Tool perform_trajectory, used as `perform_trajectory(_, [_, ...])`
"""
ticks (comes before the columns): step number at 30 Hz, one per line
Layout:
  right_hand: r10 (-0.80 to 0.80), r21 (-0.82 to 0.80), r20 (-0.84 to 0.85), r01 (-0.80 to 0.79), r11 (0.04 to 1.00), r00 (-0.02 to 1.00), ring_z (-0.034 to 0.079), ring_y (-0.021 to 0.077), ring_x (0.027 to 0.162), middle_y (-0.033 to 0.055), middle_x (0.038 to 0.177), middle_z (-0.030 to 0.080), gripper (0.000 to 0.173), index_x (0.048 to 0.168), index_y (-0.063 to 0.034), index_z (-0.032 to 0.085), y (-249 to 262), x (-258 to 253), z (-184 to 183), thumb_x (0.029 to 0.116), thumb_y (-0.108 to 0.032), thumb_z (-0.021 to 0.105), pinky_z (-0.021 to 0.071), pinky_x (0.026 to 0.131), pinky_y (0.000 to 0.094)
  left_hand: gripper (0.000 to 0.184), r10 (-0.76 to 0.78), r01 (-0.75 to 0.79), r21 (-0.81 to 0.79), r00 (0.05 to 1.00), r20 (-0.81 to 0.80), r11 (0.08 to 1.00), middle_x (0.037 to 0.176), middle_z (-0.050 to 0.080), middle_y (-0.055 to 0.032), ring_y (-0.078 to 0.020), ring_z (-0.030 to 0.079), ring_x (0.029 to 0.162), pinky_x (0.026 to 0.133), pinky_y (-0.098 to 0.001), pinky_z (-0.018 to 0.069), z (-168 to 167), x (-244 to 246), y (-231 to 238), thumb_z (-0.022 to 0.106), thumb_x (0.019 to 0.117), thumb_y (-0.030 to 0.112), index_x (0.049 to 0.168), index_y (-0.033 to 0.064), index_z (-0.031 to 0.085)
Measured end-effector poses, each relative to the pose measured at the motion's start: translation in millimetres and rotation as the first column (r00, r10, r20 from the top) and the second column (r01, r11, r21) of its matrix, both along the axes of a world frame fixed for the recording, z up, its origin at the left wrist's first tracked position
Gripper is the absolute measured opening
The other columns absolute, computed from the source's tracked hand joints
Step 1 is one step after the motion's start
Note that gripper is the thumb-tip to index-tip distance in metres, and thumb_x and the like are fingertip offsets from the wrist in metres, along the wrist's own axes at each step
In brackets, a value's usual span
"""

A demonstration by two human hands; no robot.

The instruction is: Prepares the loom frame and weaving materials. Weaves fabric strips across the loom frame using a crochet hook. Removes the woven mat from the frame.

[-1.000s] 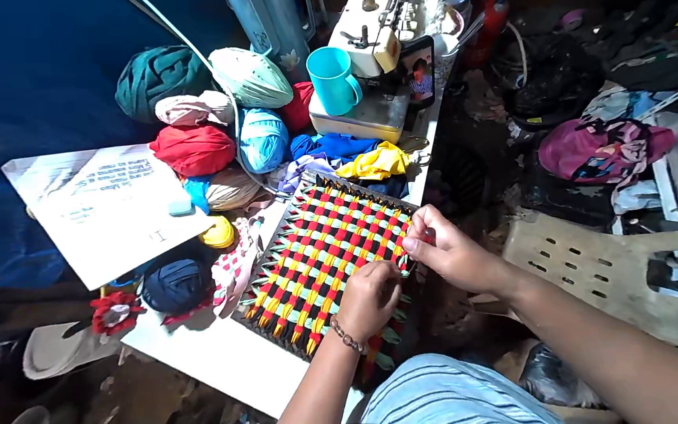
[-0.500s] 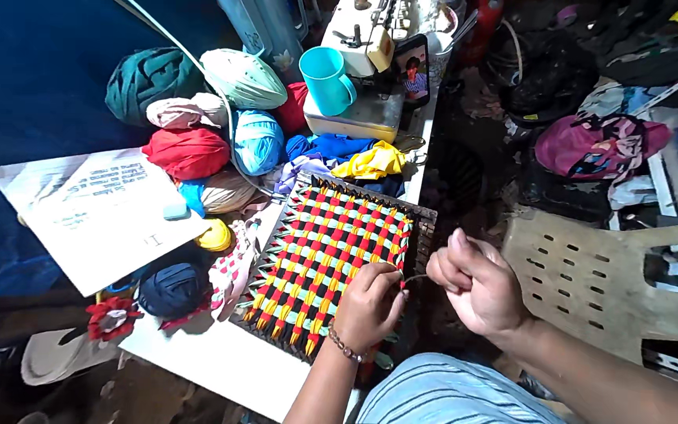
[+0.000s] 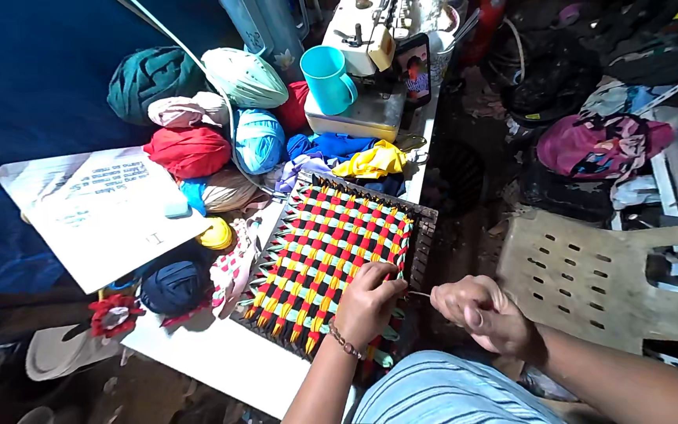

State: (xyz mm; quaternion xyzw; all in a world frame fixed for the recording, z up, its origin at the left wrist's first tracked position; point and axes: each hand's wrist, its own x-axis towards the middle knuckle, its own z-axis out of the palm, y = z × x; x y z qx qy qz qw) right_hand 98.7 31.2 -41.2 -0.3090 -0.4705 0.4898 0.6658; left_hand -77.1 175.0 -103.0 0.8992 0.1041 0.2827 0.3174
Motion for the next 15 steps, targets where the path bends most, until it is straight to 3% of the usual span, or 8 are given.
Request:
perform_trajectory(4, [0.092, 0.078, 0.098, -0.099, 0.992, 0.991, 0.041, 0.0058, 0.059, -0.0033, 0.063, 0.038, 0.043, 0.071, -0.0162, 0.039, 5, 3, 1, 0.1064, -0.037, 0.053, 0.0384, 0.065, 0.0245, 0.015, -0.036, 0.038, 0.044, 0.999, -0.039, 0.998, 0.112, 0.073, -0.0114, -0.0256, 0.068, 0.112, 0.097, -0.034, 0.0567, 4, -2, 0, 0.063, 0.0966, 0.011, 0.099, 0.0163, 0.077])
perform_trajectory(8, [0.11, 0.119, 0.121, -0.124, 0.985, 0.987, 0.044, 0.0085, 0.06, -0.0013, 0.062, 0.039, 0.047, 0.069, -0.0144, 0.038, 13, 5, 8, 0.1064, -0.038, 0.052, 0.0419, 0.069, 0.0274, 0.015, -0.015, 0.015, 0.063, 1.0, 0.001, 0.998, 0.109, 0.074, -0.0108, -0.0238, 0.07, 0.11, 0.096, -0.0323, 0.0567, 4, -1, 0, 0.061, 0.0974, 0.009, 0.096, 0.0134, 0.076])
perform_trajectory(10, [0.094, 0.115, 0.117, -0.107, 0.988, 0.989, 0.051, 0.009, 0.068, -0.0008, 0.065, 0.044, 0.047, 0.069, -0.0131, 0.041, 13, 8, 8, 0.1068, -0.039, 0.051, 0.046, 0.079, 0.0297, 0.015, -0.004, 0.001, 0.07, 0.999, 0.045, 0.998, 0.105, 0.074, -0.0111, -0.0226, 0.07, 0.108, 0.096, -0.0314, 0.0567, 2, -2, 0, 0.061, 0.0972, 0.008, 0.095, 0.0107, 0.075])
perform_trajectory(13, [0.05, 0.027, 0.083, -0.052, 0.998, 0.995, 0.063, 0.0094, 0.095, -0.0025, 0.079, 0.059, 0.044, 0.073, -0.0141, 0.052, 7, 13, 0, 0.1071, -0.041, 0.049, 0.0451, 0.104, 0.0376, 0.014, -0.018, 0.011, 0.076, 0.996, 0.09, 0.997, 0.103, 0.074, -0.0118, -0.0226, 0.071, 0.108, 0.098, -0.0321, 0.0565, -1, -4, 0, 0.059, 0.0965, 0.005, 0.094, 0.0067, 0.073])
perform_trajectory(15, [0.049, -0.01, 0.092, -0.049, 0.999, 0.995, 0.062, 0.0089, 0.097, -0.0035, 0.078, 0.058, 0.044, 0.07, -0.0148, 0.051, 3, 16, -5, 0.1065, -0.039, 0.05, 0.042, 0.108, 0.0388, 0.014, -0.021, 0.013, 0.081, 0.995, 0.098, 0.997, 0.103, 0.075, -0.0118, -0.0225, 0.071, 0.108, 0.098, -0.0323, 0.0567, -2, -4, 0, 0.059, 0.0962, 0.004, 0.092, 0.0059, 0.072])
